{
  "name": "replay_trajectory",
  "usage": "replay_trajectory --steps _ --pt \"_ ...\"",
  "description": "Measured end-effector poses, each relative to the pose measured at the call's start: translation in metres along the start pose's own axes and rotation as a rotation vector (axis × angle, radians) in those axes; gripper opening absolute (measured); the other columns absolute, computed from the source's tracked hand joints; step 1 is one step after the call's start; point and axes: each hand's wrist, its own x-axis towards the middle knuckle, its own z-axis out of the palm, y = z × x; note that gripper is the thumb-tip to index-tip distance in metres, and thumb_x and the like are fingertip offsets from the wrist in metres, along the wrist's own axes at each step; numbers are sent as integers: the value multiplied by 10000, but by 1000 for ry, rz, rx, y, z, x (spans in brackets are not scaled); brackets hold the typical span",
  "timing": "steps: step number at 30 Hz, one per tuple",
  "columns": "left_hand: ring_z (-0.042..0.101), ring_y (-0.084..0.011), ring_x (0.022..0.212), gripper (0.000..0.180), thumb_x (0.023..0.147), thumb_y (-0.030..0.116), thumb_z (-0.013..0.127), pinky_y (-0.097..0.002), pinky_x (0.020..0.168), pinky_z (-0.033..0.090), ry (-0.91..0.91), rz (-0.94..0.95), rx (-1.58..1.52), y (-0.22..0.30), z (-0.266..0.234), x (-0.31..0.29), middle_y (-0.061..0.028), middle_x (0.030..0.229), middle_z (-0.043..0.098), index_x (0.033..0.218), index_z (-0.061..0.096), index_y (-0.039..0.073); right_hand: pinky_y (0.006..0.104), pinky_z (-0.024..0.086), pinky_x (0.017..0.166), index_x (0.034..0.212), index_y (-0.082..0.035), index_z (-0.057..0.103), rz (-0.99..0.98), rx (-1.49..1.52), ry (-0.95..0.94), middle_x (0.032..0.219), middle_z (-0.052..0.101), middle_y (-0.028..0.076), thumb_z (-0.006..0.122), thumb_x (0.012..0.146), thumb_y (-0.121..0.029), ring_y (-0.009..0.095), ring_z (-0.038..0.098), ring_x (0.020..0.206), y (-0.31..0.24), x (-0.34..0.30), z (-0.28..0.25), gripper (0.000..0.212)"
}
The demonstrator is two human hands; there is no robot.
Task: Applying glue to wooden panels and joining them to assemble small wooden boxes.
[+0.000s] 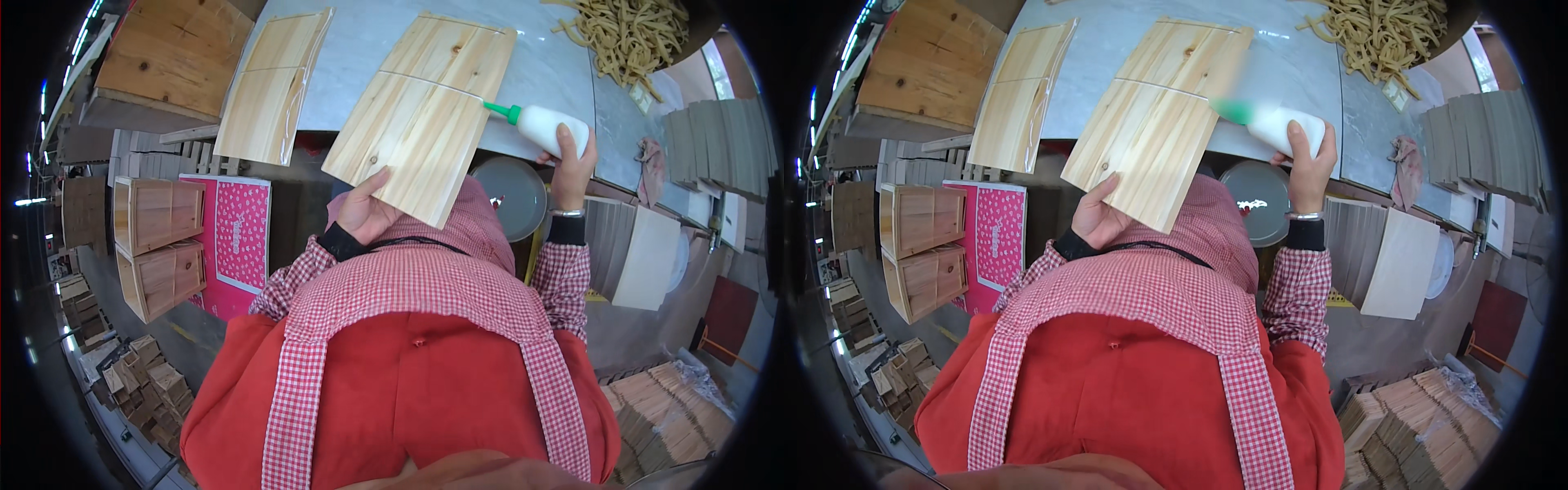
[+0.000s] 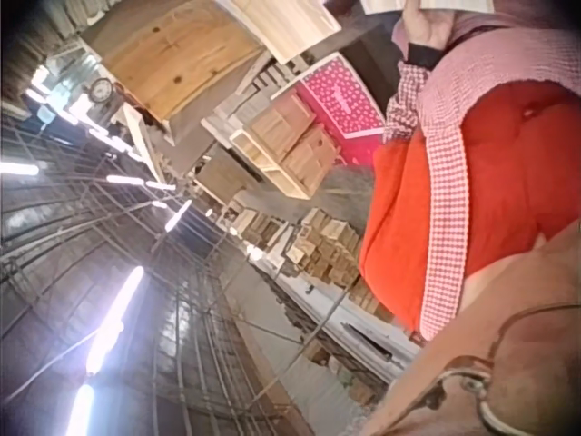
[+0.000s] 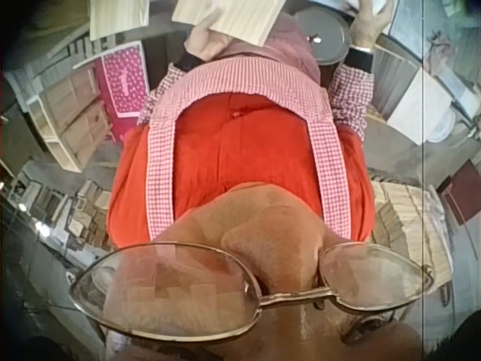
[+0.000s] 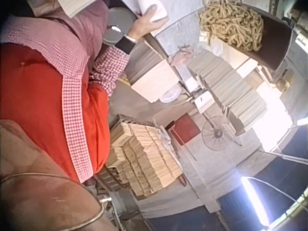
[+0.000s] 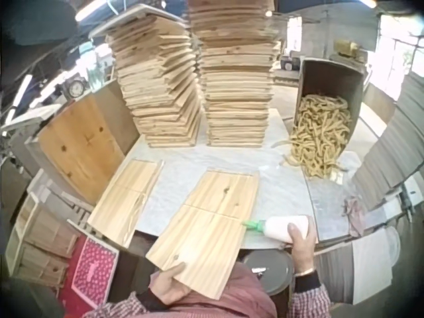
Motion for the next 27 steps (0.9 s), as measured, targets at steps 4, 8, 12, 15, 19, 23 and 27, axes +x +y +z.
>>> replay_trajectory --steps 4,8,12,15,19,23,27 --pt "440 -305 1277 537 932 128 524 -470 1072 366 2 -5 -36 6 1 -5 -184 1378 431 1393 275 10 269 486 439 999 12 493 -65 101 -3 848 598 104 634 885 -221 151 580 568 -18 10 8 296" --pt "442 -301 1278 543 932 126 517 -464 1070 368 -46 -9 -37 10 6 -8 -186 1385 429 1404 271 14 271 490 422 995 21 489 -148 124 184 849 600 117 647 874 -226 161 580 521 -16 52 17 317" --pt "446 -296 1276 551 930 122 520 -456 1066 377 -38 -24 -22 10 6 -10 -182 1385 431 1408 267 16 266 492 417 1025 17 505 -155 70 327 817 608 108 662 865 -252 140 562 490 -11 97 27 350" --pt "450 -298 1272 548 930 124 521 -456 1061 383 -27 -15 -10 11 4 -10 -182 1383 434 1406 273 15 260 490 405 1014 22 519 -151 21 339 815 611 107 675 855 -245 133 556 474 -12 115 34 348" --pt "455 -300 1267 541 931 125 520 -457 1057 388 -10 -8 1 11 3 -11 -187 1378 438 1402 279 12 261 486 383 975 40 513 -133 -57 316 812 607 123 697 836 -243 140 574 478 -13 121 31 366" --pt "461 -302 1260 532 932 124 516 -457 1056 390 24 -16 1 13 1 -9 -193 1373 440 1396 283 6 256 473 372 963 48 509 -119 -74 247 800 604 127 705 829 -238 142 573 476 -20 106 23 372" --pt "468 -303 1252 524 935 125 513 -455 1057 390 8 -21 1 18 5 -4 -196 1366 444 1389 286 -6 245 453 371 967 43 513 -109 -48 165 801 603 121 702 835 -225 134 562 484 -26 76 21 354"
